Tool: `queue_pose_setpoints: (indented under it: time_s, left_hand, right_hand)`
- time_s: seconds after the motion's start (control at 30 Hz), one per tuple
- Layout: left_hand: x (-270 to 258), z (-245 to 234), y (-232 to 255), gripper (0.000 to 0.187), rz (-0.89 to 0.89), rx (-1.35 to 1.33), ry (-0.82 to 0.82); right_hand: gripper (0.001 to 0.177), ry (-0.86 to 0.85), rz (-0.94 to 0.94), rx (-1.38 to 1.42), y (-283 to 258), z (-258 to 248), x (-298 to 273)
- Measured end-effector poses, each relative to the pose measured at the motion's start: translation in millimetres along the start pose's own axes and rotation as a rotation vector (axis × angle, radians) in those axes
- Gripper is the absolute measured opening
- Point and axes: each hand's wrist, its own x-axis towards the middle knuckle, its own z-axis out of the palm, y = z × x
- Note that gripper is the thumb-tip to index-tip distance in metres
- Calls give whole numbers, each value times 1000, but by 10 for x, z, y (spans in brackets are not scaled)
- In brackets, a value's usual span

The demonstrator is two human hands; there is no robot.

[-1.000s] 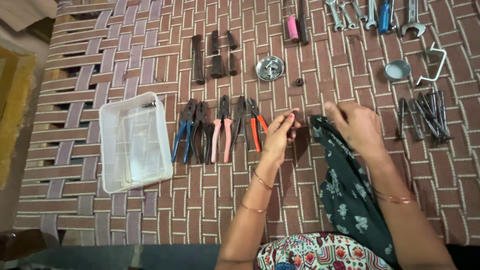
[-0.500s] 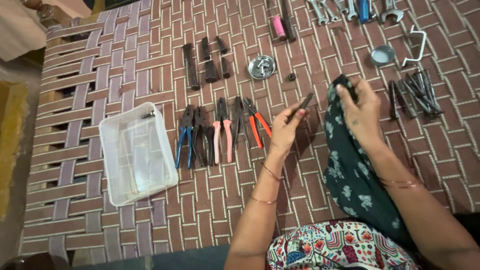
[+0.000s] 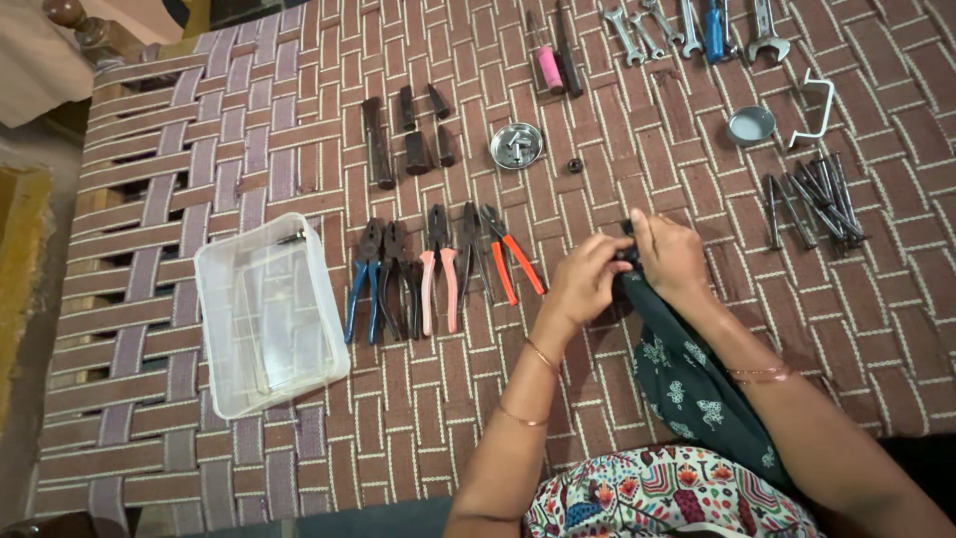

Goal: The person sits on a woven mat and uses a dark patterned cloth to wipe and rub small metal parts. They handle the parts one by one, turning them over in their hands to clean different sides.

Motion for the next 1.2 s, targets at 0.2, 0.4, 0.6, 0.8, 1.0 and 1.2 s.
queue_pose_setpoints:
  time_s: [0.2,0.4,0.6,0.8,1.0,1.2]
  left_hand:
    - [128,-129,113,39,215,162,-57]
    - [-46,307,-258,18,-385,-99,95]
    - [-91,229,-379,22,-218,-314,112]
    - [63,-87,97,32,105,88,-11]
    - [-12,69,-161,18,-334,-264,142]
    - [-121,255,-575,19,-421,-462,112]
  right_hand:
    - [50,-345,413,617,393,141,83]
    - [32,-88,71,176,34,45,-51]
    - [23,33,-22,208,-129,50,-118]
    - [23,-201,61,828,386,209,-31]
    - [28,-12,120,233,-268,-117,-87]
    - [22,282,-209,114,-478,-339,-33]
